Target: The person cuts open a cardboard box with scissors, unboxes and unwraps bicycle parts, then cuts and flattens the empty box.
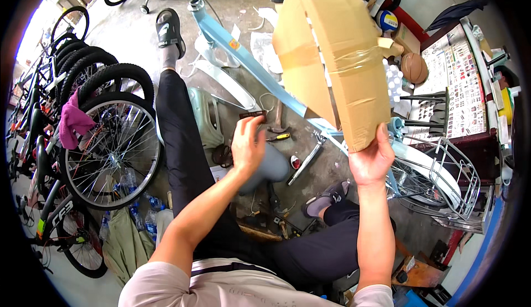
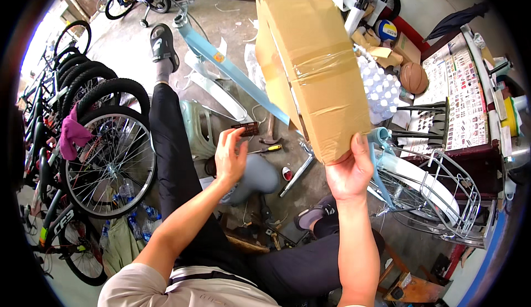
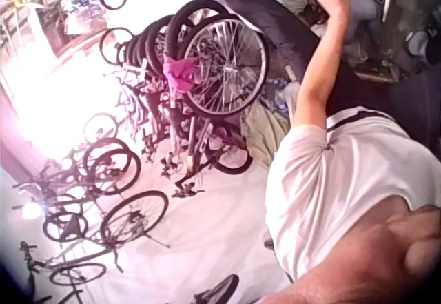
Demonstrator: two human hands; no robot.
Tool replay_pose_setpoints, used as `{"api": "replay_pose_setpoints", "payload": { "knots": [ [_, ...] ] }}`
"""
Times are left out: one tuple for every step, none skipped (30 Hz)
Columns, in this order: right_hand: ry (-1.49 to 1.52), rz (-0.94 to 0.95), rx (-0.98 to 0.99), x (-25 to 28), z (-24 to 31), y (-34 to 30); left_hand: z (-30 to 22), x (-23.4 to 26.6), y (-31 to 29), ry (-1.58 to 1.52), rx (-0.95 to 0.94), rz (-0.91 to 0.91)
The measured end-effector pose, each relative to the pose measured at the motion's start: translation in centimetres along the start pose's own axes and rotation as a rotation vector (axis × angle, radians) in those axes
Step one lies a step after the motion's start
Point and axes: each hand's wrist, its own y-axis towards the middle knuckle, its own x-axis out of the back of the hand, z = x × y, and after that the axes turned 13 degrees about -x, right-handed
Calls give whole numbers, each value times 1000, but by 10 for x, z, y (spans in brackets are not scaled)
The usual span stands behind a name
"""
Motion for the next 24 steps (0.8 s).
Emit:
{"api": "replay_pose_setpoints", "payload": {
  "knots": [
    [46,32,-31,-4,-2,2,-30,15,21,-62,-105,-70],
    [49,52,-28,-10,-5,3,-58,30,43,-94,-240,-132],
    [30,15,-34,-17,-8,4,-81,42,66,-78,-396,-169],
    [10,-25,-41,-21,-9,3,-101,52,82,-116,-451,-164],
    [0,-11,-62,-20,-9,4,-113,61,100,-106,-537,-144],
    [3,12,-57,-21,-9,5,-120,68,112,-96,-624,-123],
    [64,20,-97,-24,-11,6,-118,73,114,-78,-640,-131],
    [124,27,-137,-29,-11,6,-113,73,115,-164,-516,-28],
    [186,-3,-168,-34,-11,6,-110,76,116,-248,-388,76],
    [190,15,-157,-36,-10,5,-111,79,118,-240,-408,72],
    [204,64,-166,-37,-10,4,-112,83,116,-96,-530,34],
    [217,111,-174,-38,-10,3,-114,86,114,47,-649,-4],
    [230,120,-210,-41,-11,0,-119,88,111,84,-669,0],
    [236,122,-200,-38,-12,0,-121,90,113,83,-680,5],
    [263,216,-241,-32,-15,3,-120,91,118,122,-744,86],
    [288,309,-287,-33,-15,5,-121,91,119,165,-802,167],
    [223,382,-281,-36,-16,5,-117,87,117,158,-742,258],
    [226,379,-279,-39,-19,3,-116,86,115,156,-743,263],
    [247,276,-279,-47,-19,0,-118,86,118,146,-647,428],
    [270,172,-278,-50,-17,-2,-120,87,120,136,-547,592],
    [265,224,-274,-45,-16,-1,-120,85,122,91,-596,602],
    [268,223,-264,-44,-16,0,-116,82,122,89,-605,608],
    [252,240,-262,-45,-16,1,-112,78,123,44,-649,560],
    [235,258,-259,-45,-16,2,-110,74,124,-1,-692,511]
  ]
}}
